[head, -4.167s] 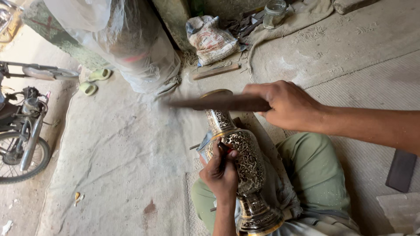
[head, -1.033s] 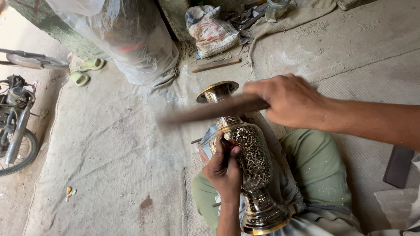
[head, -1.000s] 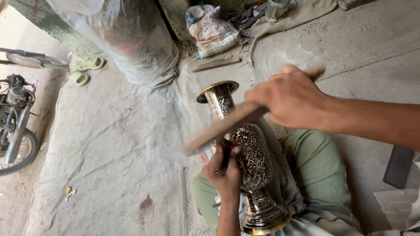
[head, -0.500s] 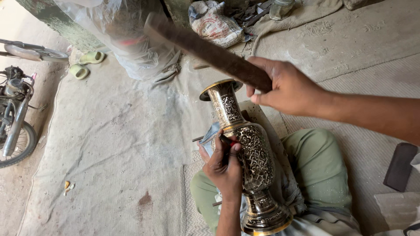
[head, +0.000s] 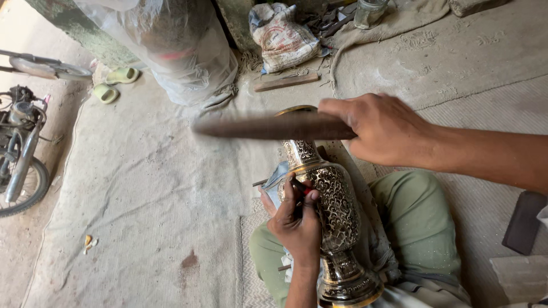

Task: The person sits on the ground with an ornate brass vase on their lap, holding a small chisel against the vase surface with one hand and striking it with a wooden mallet in the other hand, repeatedly tapping to chase the decorative pattern around the vase body.

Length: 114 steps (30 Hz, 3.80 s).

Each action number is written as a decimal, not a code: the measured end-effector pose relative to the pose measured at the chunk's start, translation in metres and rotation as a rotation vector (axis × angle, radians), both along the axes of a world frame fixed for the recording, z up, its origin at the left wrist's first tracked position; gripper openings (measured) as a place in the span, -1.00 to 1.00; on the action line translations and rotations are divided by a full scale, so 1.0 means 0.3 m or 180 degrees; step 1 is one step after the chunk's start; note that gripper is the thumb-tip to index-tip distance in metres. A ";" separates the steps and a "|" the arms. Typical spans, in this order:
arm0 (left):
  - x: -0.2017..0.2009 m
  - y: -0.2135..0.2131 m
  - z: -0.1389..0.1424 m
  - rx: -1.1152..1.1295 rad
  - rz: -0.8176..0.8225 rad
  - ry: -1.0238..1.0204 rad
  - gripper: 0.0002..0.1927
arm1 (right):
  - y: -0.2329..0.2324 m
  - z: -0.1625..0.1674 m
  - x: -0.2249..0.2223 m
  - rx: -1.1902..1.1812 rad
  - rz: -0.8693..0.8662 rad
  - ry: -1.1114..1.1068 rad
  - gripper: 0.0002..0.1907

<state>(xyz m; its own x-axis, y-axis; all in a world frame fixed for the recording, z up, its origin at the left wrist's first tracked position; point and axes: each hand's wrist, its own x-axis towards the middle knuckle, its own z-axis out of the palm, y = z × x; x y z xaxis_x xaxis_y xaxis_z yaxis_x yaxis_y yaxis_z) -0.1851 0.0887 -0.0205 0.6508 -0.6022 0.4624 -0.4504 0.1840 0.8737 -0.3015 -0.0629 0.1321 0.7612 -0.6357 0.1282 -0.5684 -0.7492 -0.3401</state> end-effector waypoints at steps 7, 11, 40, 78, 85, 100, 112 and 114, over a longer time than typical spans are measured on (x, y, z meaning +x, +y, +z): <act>-0.003 0.028 -0.034 -0.0327 -0.0292 0.0564 -0.41 | -0.058 -0.106 -0.096 -0.0922 0.0052 0.0539 -0.64; -0.024 0.042 -0.057 -0.0086 -0.0122 -0.0086 -0.41 | -0.054 -0.209 -0.127 -0.0584 0.0068 0.0594 -0.52; -0.019 0.068 -0.075 -0.0373 0.0025 0.0508 -0.69 | -0.007 -0.075 0.000 -0.0239 0.0686 -0.0314 -0.78; -0.012 0.069 -0.067 -0.0539 -0.0186 -0.0148 -0.55 | -0.004 -0.034 -0.059 -0.0319 0.0474 0.0082 -0.67; -0.013 0.069 -0.044 -0.0203 -0.0196 0.0272 -0.52 | -0.004 -0.048 -0.065 -0.0548 0.0323 0.0299 -0.79; -0.015 0.074 -0.071 -0.0270 -0.0287 0.0687 -0.56 | 0.008 -0.059 -0.087 -0.0739 0.0403 -0.0129 -0.74; -0.032 0.053 -0.054 -0.0302 -0.0100 0.0784 -0.51 | -0.005 -0.032 -0.032 -0.0319 0.0285 0.0481 -0.75; -0.031 0.055 -0.048 -0.0244 -0.0090 0.0695 -0.48 | -0.001 -0.022 -0.046 0.0120 -0.0026 0.0622 -0.66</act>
<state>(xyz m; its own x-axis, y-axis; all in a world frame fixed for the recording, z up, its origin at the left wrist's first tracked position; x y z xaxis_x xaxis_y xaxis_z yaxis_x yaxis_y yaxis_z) -0.1945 0.1051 -0.0349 0.7238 -0.5902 0.3574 -0.2458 0.2635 0.9328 -0.3153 -0.0632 0.1255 0.7642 -0.6434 -0.0453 -0.6322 -0.7332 -0.2504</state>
